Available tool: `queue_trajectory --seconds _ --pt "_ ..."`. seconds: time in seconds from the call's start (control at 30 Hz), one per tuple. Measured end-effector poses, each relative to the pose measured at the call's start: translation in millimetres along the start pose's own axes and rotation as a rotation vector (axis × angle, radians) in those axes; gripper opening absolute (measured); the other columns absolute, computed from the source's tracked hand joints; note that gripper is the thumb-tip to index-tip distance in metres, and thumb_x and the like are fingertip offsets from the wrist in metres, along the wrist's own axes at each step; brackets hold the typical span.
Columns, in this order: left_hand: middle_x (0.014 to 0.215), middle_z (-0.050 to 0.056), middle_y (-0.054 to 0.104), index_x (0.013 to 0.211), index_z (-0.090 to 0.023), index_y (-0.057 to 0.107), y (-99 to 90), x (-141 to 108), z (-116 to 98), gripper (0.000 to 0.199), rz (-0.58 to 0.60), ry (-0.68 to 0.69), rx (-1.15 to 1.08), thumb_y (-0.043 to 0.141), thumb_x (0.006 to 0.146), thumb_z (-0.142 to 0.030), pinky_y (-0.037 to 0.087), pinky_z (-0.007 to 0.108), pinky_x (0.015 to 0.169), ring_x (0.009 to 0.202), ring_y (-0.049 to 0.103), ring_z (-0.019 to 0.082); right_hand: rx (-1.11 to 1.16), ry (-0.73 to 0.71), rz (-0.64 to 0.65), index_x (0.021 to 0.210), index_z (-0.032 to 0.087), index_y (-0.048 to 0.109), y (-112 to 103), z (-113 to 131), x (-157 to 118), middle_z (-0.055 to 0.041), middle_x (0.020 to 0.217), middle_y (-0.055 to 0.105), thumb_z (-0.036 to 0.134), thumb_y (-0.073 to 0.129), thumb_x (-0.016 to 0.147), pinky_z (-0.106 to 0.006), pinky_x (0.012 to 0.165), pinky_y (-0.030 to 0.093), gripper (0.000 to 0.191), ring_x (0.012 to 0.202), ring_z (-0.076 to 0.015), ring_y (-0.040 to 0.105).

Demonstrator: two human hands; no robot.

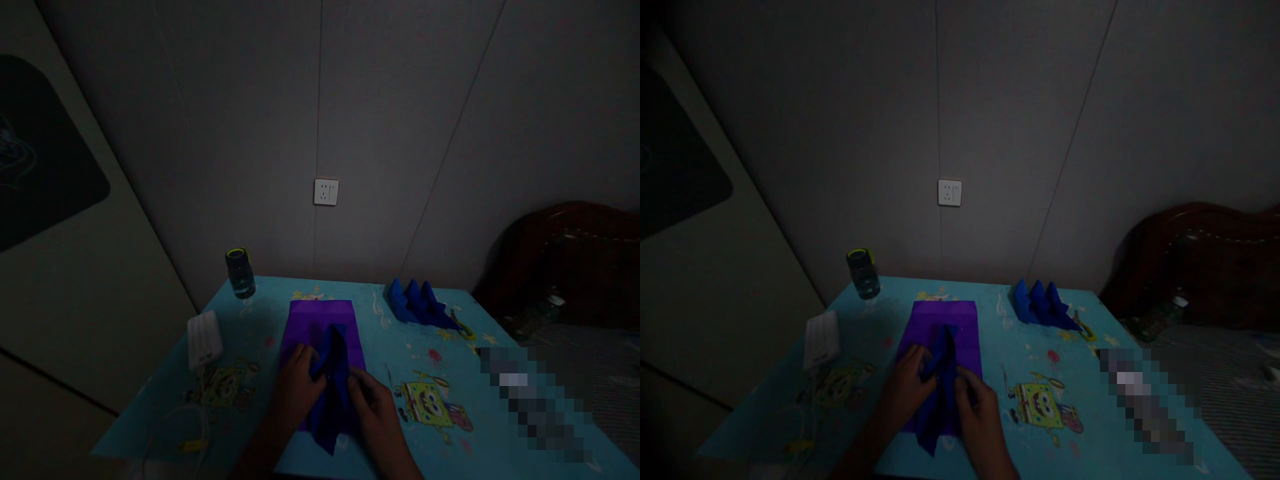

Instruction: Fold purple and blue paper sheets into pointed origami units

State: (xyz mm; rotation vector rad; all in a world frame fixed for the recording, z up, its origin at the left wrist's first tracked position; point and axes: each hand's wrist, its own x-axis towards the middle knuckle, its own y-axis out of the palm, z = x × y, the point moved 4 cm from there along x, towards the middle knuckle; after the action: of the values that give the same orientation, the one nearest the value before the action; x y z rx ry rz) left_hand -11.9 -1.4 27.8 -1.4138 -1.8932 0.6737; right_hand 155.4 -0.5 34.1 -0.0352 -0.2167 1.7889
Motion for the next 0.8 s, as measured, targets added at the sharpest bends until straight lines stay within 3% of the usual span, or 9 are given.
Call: queue_trajectory --seconds 0.2,0.5,0.8 --pt "0.091 0.007 0.066 0.093 -0.02 0.058 -2.2 -1 2 0.012 -0.034 0.034 -0.153 0.052 0.083 -0.023 0.051 0.039 0.08 0.084 0.064 0.023 0.028 0.052 -0.104 0.106 0.018 0.075 -10 -5 2 -0.0122 0.107 0.075 0.055 0.064 0.08 -0.041 0.091 0.051 0.047 0.101 -0.0313 0.067" --pt "0.106 0.014 0.072 0.114 -0.017 0.059 -0.1 -3 15 0.033 -0.076 0.008 -0.327 0.041 0.086 -0.02 0.052 0.044 0.087 0.099 0.068 0.026 -0.003 0.099 -0.181 0.101 0.015 0.075 -25 -8 9 -0.0128 0.1 0.075 0.057 0.064 0.078 -0.043 0.092 0.047 0.049 0.097 -0.0316 0.067" --pt "0.095 0.008 0.074 0.103 -0.016 0.066 -19.1 0 26 0.031 -0.158 -0.191 -0.697 0.059 0.079 -0.035 0.054 0.035 0.084 0.092 0.07 0.024 0.139 0.133 -0.243 0.104 0.015 0.074 -52 -10 15 -0.0124 0.099 0.076 0.058 0.07 0.072 -0.04 0.085 0.052 0.054 0.09 -0.0298 0.069"
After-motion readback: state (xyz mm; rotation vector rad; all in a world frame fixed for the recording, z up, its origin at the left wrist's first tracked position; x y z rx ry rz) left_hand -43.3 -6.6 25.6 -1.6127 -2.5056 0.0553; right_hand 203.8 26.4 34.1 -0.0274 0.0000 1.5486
